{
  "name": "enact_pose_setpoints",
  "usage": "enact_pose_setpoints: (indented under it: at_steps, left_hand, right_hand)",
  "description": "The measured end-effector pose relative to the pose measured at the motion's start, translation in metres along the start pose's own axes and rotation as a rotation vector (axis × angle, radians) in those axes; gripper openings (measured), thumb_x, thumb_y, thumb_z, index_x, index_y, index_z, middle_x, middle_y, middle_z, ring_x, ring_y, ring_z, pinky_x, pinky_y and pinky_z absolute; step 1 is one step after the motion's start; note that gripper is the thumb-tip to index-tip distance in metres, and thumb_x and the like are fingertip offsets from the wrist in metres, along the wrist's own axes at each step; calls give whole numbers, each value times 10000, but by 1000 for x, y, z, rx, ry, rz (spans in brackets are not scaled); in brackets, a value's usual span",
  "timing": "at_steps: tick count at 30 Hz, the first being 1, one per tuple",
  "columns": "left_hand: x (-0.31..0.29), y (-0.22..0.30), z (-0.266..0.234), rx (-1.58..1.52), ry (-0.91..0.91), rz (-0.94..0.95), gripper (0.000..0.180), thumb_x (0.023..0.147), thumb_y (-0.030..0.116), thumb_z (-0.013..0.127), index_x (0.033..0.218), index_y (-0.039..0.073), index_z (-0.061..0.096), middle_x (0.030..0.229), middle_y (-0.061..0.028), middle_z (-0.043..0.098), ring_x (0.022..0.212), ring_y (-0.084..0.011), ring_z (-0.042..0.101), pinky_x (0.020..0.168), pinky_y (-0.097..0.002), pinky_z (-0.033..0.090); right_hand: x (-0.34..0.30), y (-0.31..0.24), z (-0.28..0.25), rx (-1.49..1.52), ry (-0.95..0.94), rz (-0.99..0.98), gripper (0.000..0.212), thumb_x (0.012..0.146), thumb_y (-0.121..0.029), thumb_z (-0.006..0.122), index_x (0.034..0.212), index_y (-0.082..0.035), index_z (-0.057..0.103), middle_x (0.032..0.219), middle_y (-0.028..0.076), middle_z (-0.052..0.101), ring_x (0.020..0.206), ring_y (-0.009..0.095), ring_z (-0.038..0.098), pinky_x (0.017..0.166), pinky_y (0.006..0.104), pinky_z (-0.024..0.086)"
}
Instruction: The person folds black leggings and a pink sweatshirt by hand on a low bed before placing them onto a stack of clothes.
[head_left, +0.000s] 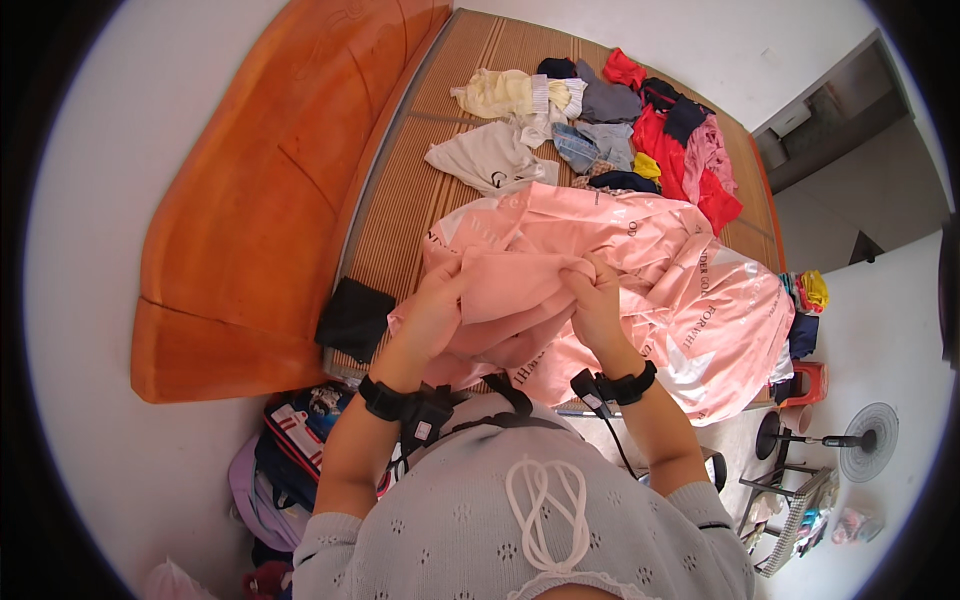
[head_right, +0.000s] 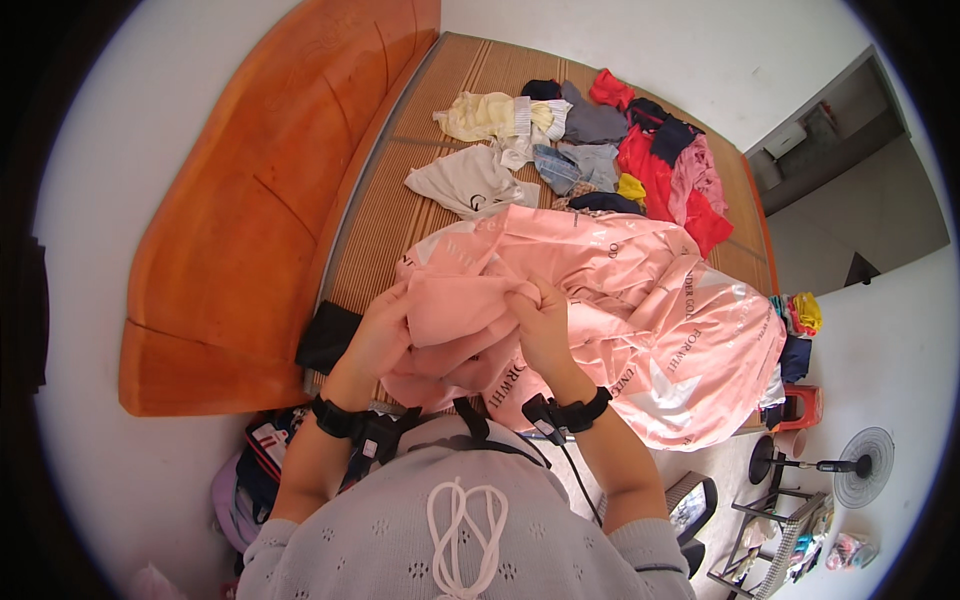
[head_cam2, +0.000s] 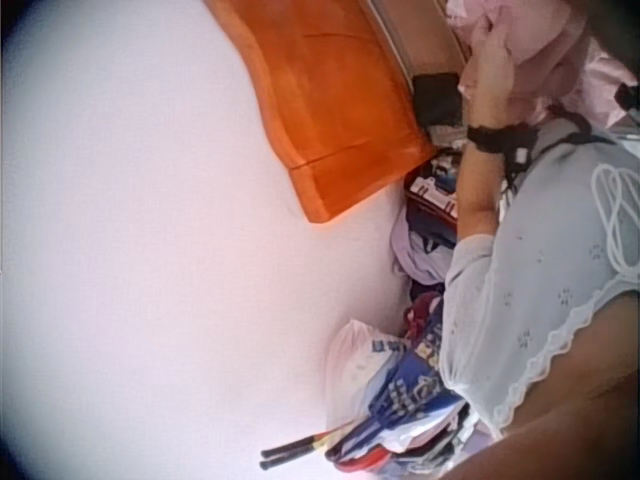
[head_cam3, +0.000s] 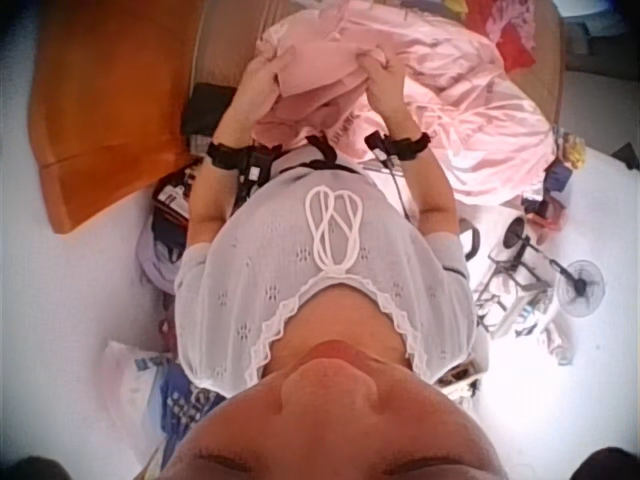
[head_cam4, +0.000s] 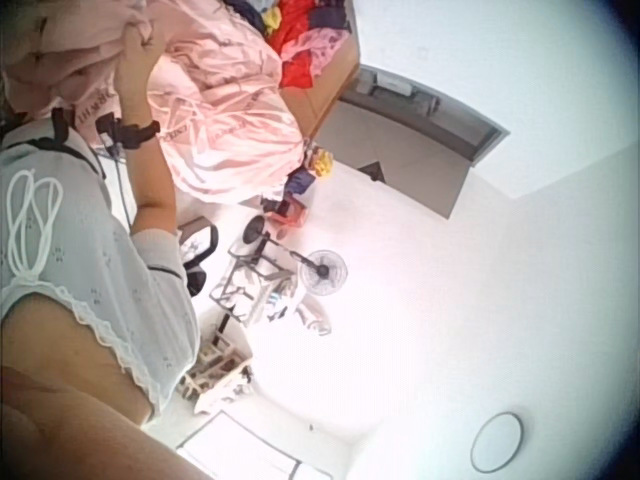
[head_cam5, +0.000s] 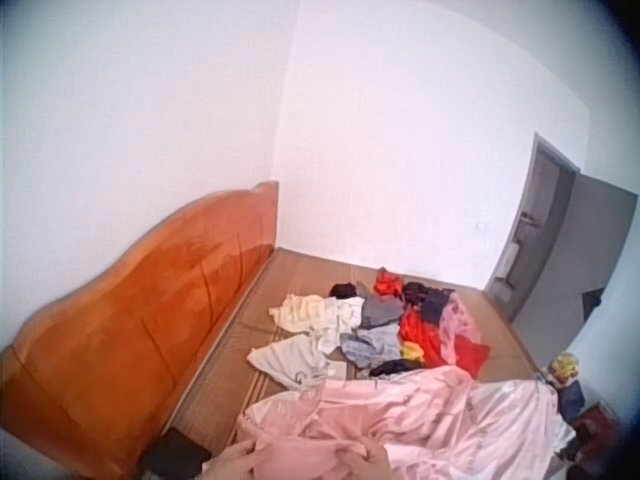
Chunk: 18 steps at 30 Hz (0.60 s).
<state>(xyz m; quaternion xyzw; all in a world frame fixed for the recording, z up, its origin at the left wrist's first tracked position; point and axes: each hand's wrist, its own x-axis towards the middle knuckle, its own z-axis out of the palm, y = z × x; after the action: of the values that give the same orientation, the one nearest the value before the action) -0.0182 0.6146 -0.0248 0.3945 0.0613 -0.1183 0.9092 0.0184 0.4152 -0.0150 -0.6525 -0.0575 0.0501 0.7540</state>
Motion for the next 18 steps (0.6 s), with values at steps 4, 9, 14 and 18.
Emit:
enact_pose_setpoints:
  at_steps: [4, 9, 14, 18]
  left_hand:
    - [-5, -7, 1, 125, 126, 26, 224, 892, 118, 523, 1056, -27, 568, 974, -36, 606, 878, -93, 569, 774, -212, 456]
    - [-8, -9, 9, 725, 48, 241, 158, 865, 55, 508, 986, -36, 555, 886, -48, 590, 803, -102, 547, 695, -220, 427]
    - [-22, 9, 39, 776, -42, 384, 122, 866, 51, 498, 924, -54, 522, 864, -78, 561, 754, -123, 519, 675, -251, 422]
    - [-24, 2, 40, 738, 88, 450, 136, 852, 36, 523, 940, -43, 455, 856, -103, 530, 770, -143, 512, 685, -274, 424]
  right_hand:
    - [3, 0, -15, -214, -46, 86, 150, 770, -31, 559, 678, -71, 447, 705, -40, 471, 647, 25, 414, 564, 185, 340]
    - [4, -26, 6, -535, -38, -367, 112, 789, -63, 567, 877, -2, 534, 944, 80, 579, 843, 132, 546, 725, 252, 425]
    - [4, -58, 28, -553, -504, -394, 162, 815, -60, 556, 965, 2, 560, 939, 100, 596, 862, 191, 581, 753, 283, 444]
    - [5, -60, 29, -608, -505, -280, 95, 837, -45, 539, 906, 15, 566, 823, 84, 598, 771, 165, 582, 695, 261, 449]
